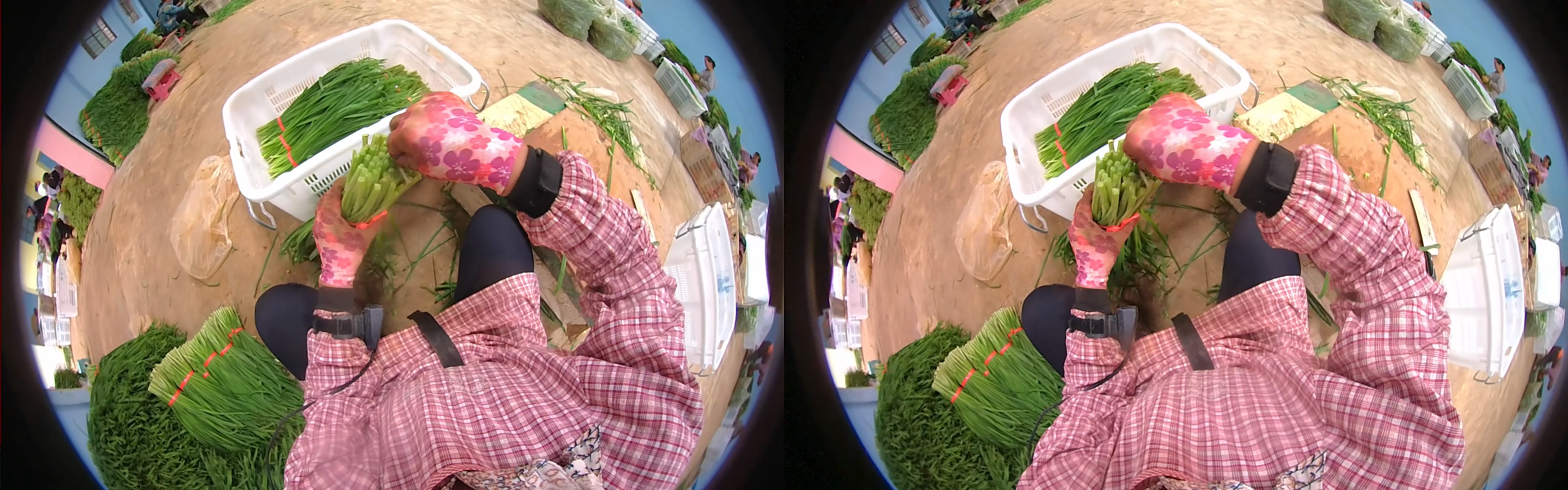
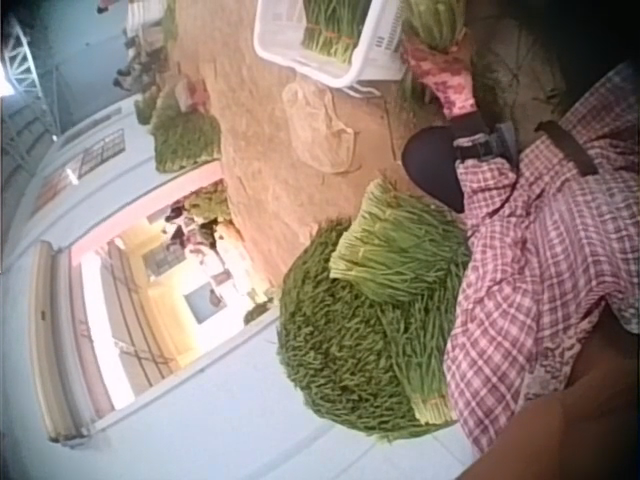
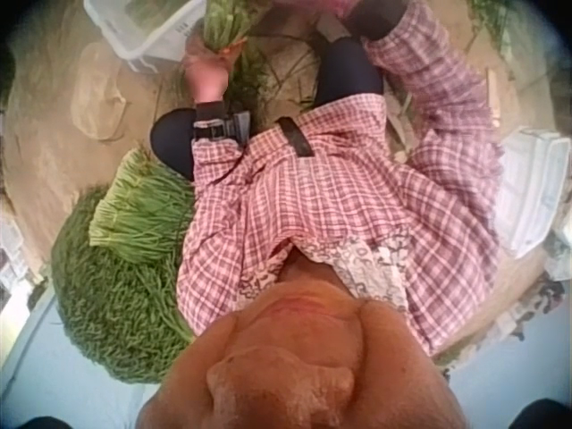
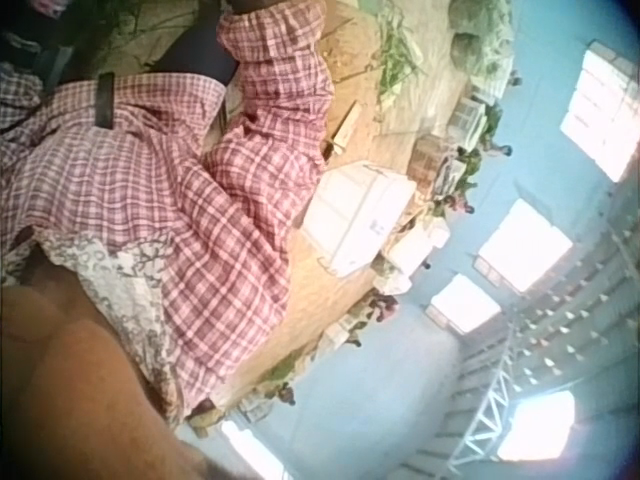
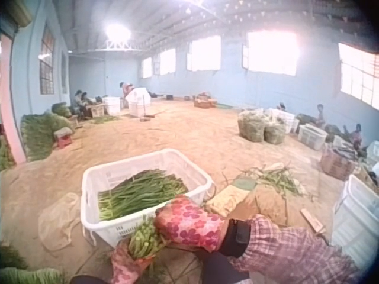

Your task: The person sorts green leafy vegetables by hand and puts them into a white plastic basket.

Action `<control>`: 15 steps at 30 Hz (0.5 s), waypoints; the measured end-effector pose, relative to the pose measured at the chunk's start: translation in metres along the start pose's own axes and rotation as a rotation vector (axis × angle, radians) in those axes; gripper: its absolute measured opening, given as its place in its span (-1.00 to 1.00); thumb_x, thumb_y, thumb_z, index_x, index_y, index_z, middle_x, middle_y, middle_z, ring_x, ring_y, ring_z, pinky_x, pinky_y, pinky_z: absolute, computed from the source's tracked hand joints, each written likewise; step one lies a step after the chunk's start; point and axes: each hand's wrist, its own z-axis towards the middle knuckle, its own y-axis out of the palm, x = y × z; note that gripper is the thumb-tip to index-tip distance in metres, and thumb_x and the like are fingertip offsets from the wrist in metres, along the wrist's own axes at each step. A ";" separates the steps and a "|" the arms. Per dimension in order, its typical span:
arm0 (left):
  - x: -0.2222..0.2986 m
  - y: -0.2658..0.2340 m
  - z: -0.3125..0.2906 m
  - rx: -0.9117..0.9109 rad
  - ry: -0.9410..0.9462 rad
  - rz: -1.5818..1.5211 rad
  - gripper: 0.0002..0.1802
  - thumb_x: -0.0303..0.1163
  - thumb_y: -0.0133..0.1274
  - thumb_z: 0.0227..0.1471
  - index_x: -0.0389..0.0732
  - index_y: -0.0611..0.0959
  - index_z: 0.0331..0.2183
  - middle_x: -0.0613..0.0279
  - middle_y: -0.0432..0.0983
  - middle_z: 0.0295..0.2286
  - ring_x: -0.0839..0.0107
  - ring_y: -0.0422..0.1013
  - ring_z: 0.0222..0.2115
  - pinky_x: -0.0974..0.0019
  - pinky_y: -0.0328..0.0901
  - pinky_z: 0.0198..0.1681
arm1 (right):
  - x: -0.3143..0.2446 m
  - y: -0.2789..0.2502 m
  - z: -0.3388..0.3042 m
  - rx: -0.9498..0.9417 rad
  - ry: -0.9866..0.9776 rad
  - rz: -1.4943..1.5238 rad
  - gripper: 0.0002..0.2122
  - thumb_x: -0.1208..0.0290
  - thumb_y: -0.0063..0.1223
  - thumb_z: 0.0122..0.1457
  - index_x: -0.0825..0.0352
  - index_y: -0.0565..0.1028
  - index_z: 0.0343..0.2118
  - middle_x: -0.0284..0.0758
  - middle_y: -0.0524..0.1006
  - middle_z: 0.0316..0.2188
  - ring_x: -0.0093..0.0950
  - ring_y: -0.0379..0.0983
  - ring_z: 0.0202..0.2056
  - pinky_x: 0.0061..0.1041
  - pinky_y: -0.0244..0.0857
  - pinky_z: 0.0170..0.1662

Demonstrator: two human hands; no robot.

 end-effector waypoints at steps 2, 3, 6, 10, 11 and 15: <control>-0.002 0.000 0.001 0.030 0.117 0.132 -0.07 -0.23 0.45 -0.37 -0.33 0.38 0.04 0.03 0.48 -0.13 0.22 0.48 -0.16 0.27 0.39 -0.09 | 0.004 0.011 0.006 0.067 -0.090 -0.063 -0.89 0.35 0.14 -0.17 0.26 0.54 -0.59 -0.31 0.52 -0.52 -0.25 0.50 -0.40 -0.27 0.34 -0.34; -0.002 0.000 0.001 0.028 0.118 0.135 -0.07 -0.23 0.45 -0.37 -0.33 0.38 0.04 0.03 0.48 -0.13 0.22 0.48 -0.16 0.27 0.39 -0.09 | 0.002 0.015 0.009 0.060 -0.115 -0.078 -0.88 0.36 0.15 -0.21 0.27 0.54 -0.59 -0.31 0.52 -0.54 -0.24 0.50 -0.41 -0.27 0.34 -0.34; -0.008 0.000 0.000 0.025 0.084 0.154 -0.07 -0.26 0.46 -0.38 -0.31 0.39 0.04 0.04 0.48 -0.13 0.24 0.48 -0.15 0.28 0.39 -0.09 | 0.003 0.017 0.013 0.017 -0.087 -0.003 -0.88 0.40 0.16 -0.25 0.27 0.54 -0.58 -0.31 0.52 -0.56 -0.24 0.50 -0.43 -0.29 0.35 -0.33; -0.013 0.002 0.001 0.055 0.012 -0.013 -0.12 -0.36 0.44 -0.34 -0.31 0.39 0.05 0.11 0.49 -0.13 0.31 0.48 -0.14 0.31 0.38 -0.06 | 0.005 0.018 0.009 0.140 0.067 0.325 -0.82 0.42 0.18 -0.17 0.21 0.63 -0.41 -0.32 0.59 -0.46 -0.29 0.54 -0.37 -0.33 0.39 -0.29; -0.010 0.002 0.002 0.049 0.004 -0.022 -0.13 -0.36 0.43 -0.33 -0.31 0.39 0.05 0.11 0.50 -0.12 0.32 0.48 -0.14 0.31 0.38 -0.06 | 0.006 0.019 0.008 0.161 0.025 0.290 -0.82 0.42 0.18 -0.17 0.21 0.63 -0.41 -0.32 0.59 -0.45 -0.29 0.54 -0.37 -0.32 0.39 -0.28; -0.015 0.006 0.004 0.091 -0.030 -0.198 -0.17 -0.33 0.45 -0.42 -0.24 0.47 -0.02 0.04 0.50 -0.19 0.14 0.47 -0.19 0.19 0.37 -0.11 | -0.002 0.012 0.009 0.172 0.039 0.392 -0.85 0.47 0.13 -0.13 0.23 0.62 -0.43 -0.32 0.59 -0.44 -0.29 0.54 -0.37 -0.35 0.41 -0.29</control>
